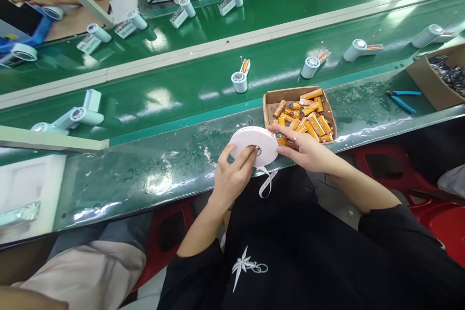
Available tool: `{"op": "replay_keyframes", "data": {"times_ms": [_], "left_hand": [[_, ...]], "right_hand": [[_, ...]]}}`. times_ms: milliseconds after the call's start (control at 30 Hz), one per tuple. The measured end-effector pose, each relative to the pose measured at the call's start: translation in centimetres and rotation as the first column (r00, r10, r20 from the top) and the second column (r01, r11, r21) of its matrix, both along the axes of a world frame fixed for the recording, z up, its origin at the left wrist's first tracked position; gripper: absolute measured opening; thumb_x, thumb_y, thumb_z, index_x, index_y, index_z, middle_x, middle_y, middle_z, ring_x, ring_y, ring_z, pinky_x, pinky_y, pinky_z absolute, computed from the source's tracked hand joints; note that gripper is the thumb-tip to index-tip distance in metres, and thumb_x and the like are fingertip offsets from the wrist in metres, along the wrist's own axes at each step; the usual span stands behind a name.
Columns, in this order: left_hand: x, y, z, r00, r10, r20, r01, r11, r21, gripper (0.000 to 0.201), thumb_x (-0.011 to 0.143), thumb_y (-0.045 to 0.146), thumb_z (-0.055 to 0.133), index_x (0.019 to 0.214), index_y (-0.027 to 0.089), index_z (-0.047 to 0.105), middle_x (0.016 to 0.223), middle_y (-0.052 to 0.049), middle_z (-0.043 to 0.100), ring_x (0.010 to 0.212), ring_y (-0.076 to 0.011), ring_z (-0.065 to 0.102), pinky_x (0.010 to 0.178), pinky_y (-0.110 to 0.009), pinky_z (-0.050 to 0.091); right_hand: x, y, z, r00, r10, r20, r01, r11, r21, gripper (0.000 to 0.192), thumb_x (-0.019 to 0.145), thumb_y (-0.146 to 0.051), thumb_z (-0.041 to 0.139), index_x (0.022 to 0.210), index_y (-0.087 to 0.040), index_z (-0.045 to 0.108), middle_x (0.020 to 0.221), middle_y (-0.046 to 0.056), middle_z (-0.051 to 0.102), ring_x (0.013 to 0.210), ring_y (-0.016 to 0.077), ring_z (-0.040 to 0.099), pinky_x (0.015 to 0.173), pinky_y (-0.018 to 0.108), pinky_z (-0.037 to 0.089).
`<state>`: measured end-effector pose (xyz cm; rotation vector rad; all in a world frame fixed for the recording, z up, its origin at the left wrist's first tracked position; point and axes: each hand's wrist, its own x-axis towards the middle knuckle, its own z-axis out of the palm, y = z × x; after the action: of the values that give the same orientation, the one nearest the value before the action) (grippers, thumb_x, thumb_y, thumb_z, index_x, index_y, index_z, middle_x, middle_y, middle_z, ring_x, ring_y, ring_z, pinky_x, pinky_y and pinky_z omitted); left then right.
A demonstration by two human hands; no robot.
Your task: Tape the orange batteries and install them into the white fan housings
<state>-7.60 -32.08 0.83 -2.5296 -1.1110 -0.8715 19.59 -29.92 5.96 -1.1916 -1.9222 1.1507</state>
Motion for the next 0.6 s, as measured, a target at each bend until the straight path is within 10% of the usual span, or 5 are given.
{"op": "replay_keyframes", "data": {"times_ms": [200,467,600], "left_hand": [[1.3,-0.4,0.0,1.000,-0.001,0.005,0.001,1.000,-0.006,0.055,0.099,0.009,0.074,0.151,0.026,0.069,0.128,-0.004,0.083,0.133,-0.0302,0.060,0.120,-0.044,0.047],[3.7,-1.7,-0.6,0.977,0.091,0.194,-0.095,0.995,0.014,0.046,0.093,0.032,0.089,0.138,0.025,0.077,0.110,-0.009,0.083,0.106,-0.0299,0.056,0.096,-0.043,0.048],[4.3,-3.7,-0.4,0.965,0.081,0.249,-0.032,0.980,-0.194,0.042,0.097,0.040,0.085,0.134,0.020,0.079,0.102,-0.011,0.080,0.097,-0.0275,0.059,0.092,-0.044,0.048]], "right_hand": [[1.1,-0.5,0.4,0.988,-0.157,0.002,0.157,0.987,-0.018,0.045,0.100,-0.035,0.074,0.143,-0.024,0.073,0.093,0.003,0.083,0.082,0.0240,0.079,0.088,0.039,0.066],[-6.6,-2.8,-3.6,0.491,-0.524,-0.696,0.665,0.741,-0.088,0.072,0.102,-0.062,0.071,0.163,-0.039,0.039,0.166,0.011,0.059,0.144,0.0325,0.068,0.115,0.055,0.063],[-5.0,-2.5,-3.6,0.569,-0.516,-0.640,0.558,0.814,-0.160,0.079,0.092,-0.056,0.085,0.158,-0.034,0.047,0.144,0.014,0.074,0.134,0.0371,0.074,0.109,0.059,0.066]]}}
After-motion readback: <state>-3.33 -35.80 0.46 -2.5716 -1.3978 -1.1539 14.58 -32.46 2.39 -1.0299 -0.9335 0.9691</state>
